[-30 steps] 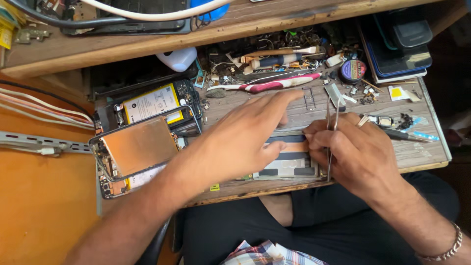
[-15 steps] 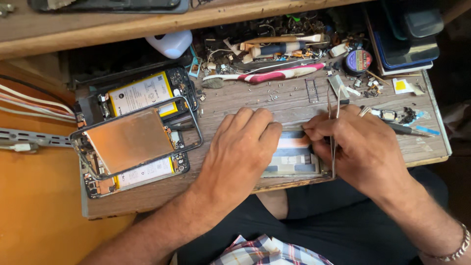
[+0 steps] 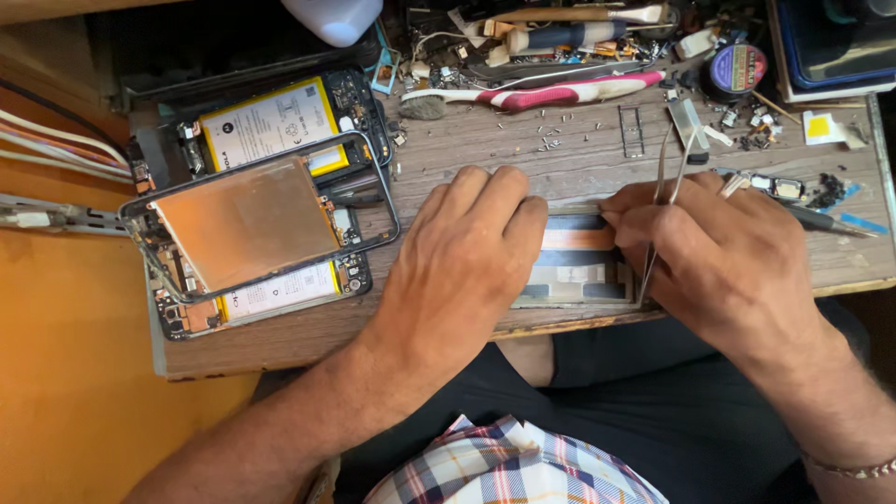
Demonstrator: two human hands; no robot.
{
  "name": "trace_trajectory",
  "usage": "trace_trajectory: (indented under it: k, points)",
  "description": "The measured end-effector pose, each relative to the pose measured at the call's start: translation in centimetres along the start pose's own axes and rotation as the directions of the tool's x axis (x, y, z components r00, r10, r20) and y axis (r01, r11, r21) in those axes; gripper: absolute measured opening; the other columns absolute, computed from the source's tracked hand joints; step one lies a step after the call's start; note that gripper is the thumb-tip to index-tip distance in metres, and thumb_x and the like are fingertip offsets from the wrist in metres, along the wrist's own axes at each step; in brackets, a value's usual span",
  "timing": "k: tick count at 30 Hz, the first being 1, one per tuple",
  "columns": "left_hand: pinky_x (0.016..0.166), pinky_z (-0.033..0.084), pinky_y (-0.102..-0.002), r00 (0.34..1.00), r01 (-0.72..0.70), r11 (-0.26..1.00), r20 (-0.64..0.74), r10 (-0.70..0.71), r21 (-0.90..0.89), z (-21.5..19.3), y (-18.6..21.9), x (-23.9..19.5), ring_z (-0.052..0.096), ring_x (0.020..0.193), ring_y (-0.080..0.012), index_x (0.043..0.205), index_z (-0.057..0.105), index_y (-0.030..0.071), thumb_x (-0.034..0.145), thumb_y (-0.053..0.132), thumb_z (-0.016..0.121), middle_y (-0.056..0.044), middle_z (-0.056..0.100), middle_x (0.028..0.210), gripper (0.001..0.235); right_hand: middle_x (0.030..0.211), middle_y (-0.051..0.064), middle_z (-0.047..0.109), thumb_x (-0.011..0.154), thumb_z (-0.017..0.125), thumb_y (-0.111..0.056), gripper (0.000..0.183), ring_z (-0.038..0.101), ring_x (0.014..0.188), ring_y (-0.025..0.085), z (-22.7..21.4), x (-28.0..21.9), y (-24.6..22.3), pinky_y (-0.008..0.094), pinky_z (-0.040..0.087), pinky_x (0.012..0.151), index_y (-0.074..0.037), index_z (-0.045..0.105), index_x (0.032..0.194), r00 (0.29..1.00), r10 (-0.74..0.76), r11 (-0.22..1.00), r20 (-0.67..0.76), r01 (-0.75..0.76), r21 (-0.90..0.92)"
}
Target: The person uses tweezers to remove small components and adhesive strips from a disassembled smartphone chassis. They then use a plastic spudger to pry and lift parts from the device while working at a cluttered repair bench.
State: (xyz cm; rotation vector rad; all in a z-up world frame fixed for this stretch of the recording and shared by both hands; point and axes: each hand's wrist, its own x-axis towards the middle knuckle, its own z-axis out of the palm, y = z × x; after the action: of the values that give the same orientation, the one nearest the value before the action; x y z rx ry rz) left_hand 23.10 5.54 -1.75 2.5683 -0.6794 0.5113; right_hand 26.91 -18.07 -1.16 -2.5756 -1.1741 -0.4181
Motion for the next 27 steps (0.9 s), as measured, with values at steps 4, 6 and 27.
trace_trajectory:
  k: [4, 6, 27]
  points:
    - [0.086, 0.054, -0.037, 1.0, -0.005, 0.999, 0.008, 0.005, 0.036, 0.2, -0.1, 0.1, 0.058, 0.097, -0.0243, 0.098, 0.065, 0.001, 0.082, 0.005, 0.067, -0.009, 0.056, 0.101, 0.017, 0.101, 0.001, 0.074, 0.073, 0.083, 0.0, 0.031, 0.063, 0.069, 0.018, -0.2, 0.6, -0.3, 0.032, 0.046, 0.055, -0.008, 0.059, 0.092, 0.999, -0.045, 0.998, -0.028, 0.043, -0.052]
    - [0.083, 0.054, -0.036, 1.0, -0.017, 0.996, 0.013, 0.016, 0.085, 0.4, 0.0, 0.2, 0.059, 0.095, -0.0234, 0.096, 0.065, 0.002, 0.083, 0.004, 0.068, -0.009, 0.056, 0.099, 0.013, 0.1, 0.001, 0.074, 0.073, 0.083, -0.001, 0.031, 0.062, 0.066, 0.016, -0.1, 0.7, -0.2, 0.031, 0.045, 0.053, -0.009, 0.058, 0.09, 0.998, -0.055, 0.997, -0.04, 0.054, -0.047]
    - [0.079, 0.057, -0.031, 1.0, -0.023, 0.982, 0.02, 0.02, 0.185, 0.6, 0.5, 0.4, 0.061, 0.089, -0.0202, 0.094, 0.064, 0.004, 0.08, 0.005, 0.068, -0.007, 0.058, 0.097, 0.014, 0.097, 0.004, 0.074, 0.082, 0.082, -0.001, 0.03, 0.074, 0.089, 0.022, 0.6, 0.8, 0.8, 0.041, 0.061, 0.091, -0.008, 0.053, 0.09, 0.995, -0.011, 0.98, -0.1, 0.03, 0.195]
